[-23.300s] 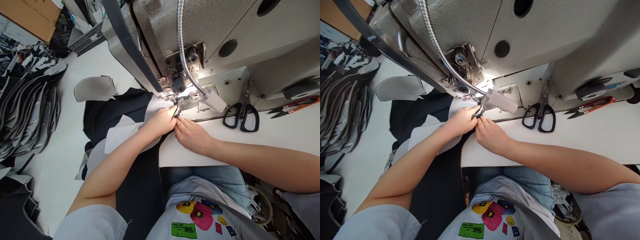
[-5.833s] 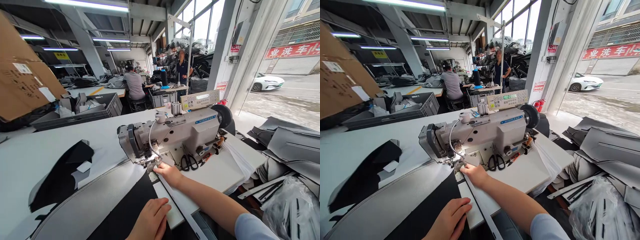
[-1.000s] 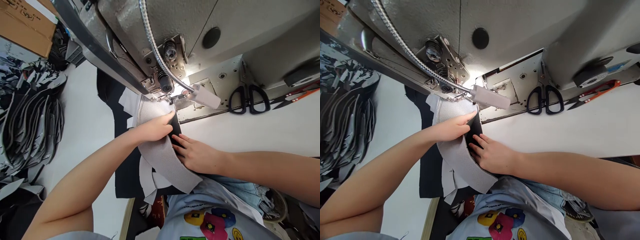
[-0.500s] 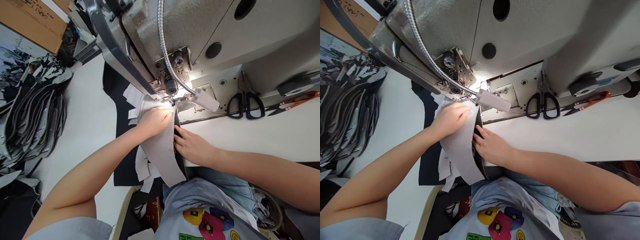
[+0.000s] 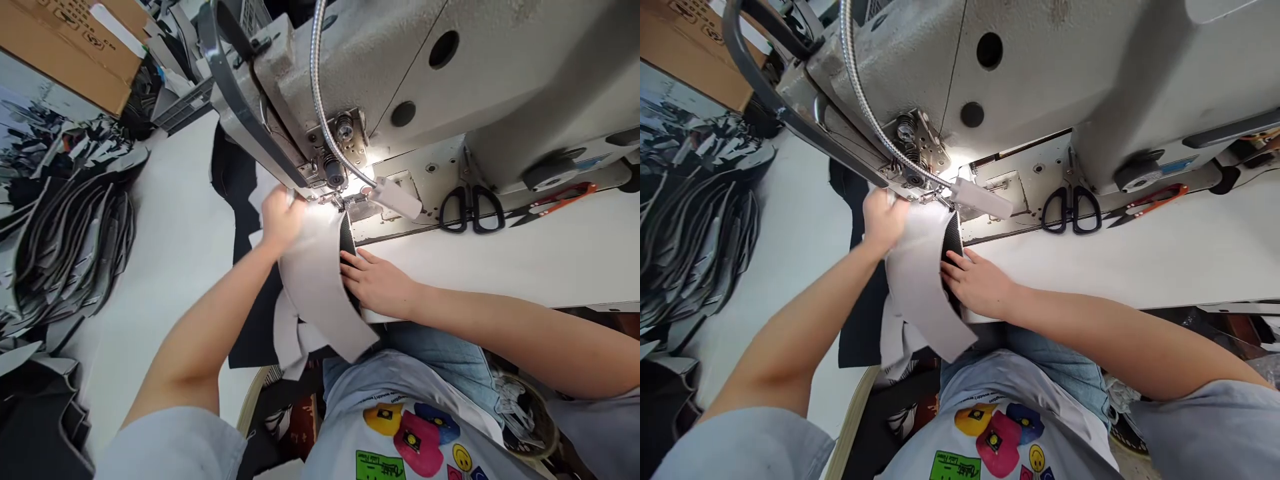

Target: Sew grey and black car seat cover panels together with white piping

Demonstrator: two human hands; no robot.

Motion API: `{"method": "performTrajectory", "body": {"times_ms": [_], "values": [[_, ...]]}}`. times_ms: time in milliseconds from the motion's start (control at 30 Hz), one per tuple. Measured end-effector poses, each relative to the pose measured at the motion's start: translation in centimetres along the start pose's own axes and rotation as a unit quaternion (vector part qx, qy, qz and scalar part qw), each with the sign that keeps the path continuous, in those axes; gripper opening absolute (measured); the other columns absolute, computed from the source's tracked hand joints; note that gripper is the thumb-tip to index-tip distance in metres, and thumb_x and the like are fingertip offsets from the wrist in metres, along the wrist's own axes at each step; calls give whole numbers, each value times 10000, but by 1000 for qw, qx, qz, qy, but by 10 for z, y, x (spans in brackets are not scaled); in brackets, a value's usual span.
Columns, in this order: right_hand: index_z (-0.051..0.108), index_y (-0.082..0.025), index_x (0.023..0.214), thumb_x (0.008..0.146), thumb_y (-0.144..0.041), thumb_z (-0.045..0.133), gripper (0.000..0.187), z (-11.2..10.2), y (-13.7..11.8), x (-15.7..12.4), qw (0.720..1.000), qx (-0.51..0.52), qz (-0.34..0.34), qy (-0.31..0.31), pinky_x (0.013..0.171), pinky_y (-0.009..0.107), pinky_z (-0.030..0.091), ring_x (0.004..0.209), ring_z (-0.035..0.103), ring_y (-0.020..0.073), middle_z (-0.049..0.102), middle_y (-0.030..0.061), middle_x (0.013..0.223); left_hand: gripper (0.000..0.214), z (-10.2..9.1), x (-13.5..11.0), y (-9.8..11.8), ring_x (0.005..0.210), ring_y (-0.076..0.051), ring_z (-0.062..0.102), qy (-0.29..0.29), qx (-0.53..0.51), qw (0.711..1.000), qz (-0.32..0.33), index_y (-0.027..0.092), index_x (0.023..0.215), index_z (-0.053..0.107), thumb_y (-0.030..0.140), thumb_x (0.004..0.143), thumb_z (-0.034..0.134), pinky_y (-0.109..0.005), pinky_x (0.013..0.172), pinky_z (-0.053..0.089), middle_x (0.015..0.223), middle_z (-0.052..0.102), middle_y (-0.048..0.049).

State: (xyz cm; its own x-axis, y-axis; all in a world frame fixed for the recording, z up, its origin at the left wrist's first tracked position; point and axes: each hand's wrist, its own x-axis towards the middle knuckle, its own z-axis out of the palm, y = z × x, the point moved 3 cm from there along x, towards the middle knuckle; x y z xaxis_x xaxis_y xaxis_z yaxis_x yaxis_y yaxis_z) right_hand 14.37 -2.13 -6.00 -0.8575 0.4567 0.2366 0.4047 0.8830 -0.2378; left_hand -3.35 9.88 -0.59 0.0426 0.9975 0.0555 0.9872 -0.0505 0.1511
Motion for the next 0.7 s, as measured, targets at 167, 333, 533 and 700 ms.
{"method": "performTrajectory", "body": {"times_ms": [167,333,533,700], "values": [[672,-83,1142,945,-169,476,291,3,1,0,1000,6,-6,29,1088,515,392,1337,445,323,590,140,1331,303,5,-59,3,1115,-276,521,103,32,994,12,189,1017,570,397,948,360,-446,977,424,1058,583,-136],[720,-90,1016,901,-149,547,216,4,1,1,999,33,-2,14,1123,528,354,1307,464,307,661,153,1192,638,-13,-89,31,1375,-384,300,58,122,991,18,114,1422,327,457,900,456,-540,1084,299,1439,349,-233],[704,-70,1066,916,-170,534,247,1,-1,2,1000,12,-2,27,1106,502,393,1294,491,307,661,161,1187,799,-9,-103,56,1124,-345,581,-262,112,957,57,146,1533,173,491,865,442,-428,889,482,1306,559,-169],[656,-44,1164,938,-147,492,297,-1,-5,-1,999,-18,-13,49,1066,467,446,1277,515,300,612,186,1281,803,-4,-87,59,1062,-343,640,-338,135,930,47,152,1552,71,336,847,406,-422,825,510,1258,617,-174]]}}
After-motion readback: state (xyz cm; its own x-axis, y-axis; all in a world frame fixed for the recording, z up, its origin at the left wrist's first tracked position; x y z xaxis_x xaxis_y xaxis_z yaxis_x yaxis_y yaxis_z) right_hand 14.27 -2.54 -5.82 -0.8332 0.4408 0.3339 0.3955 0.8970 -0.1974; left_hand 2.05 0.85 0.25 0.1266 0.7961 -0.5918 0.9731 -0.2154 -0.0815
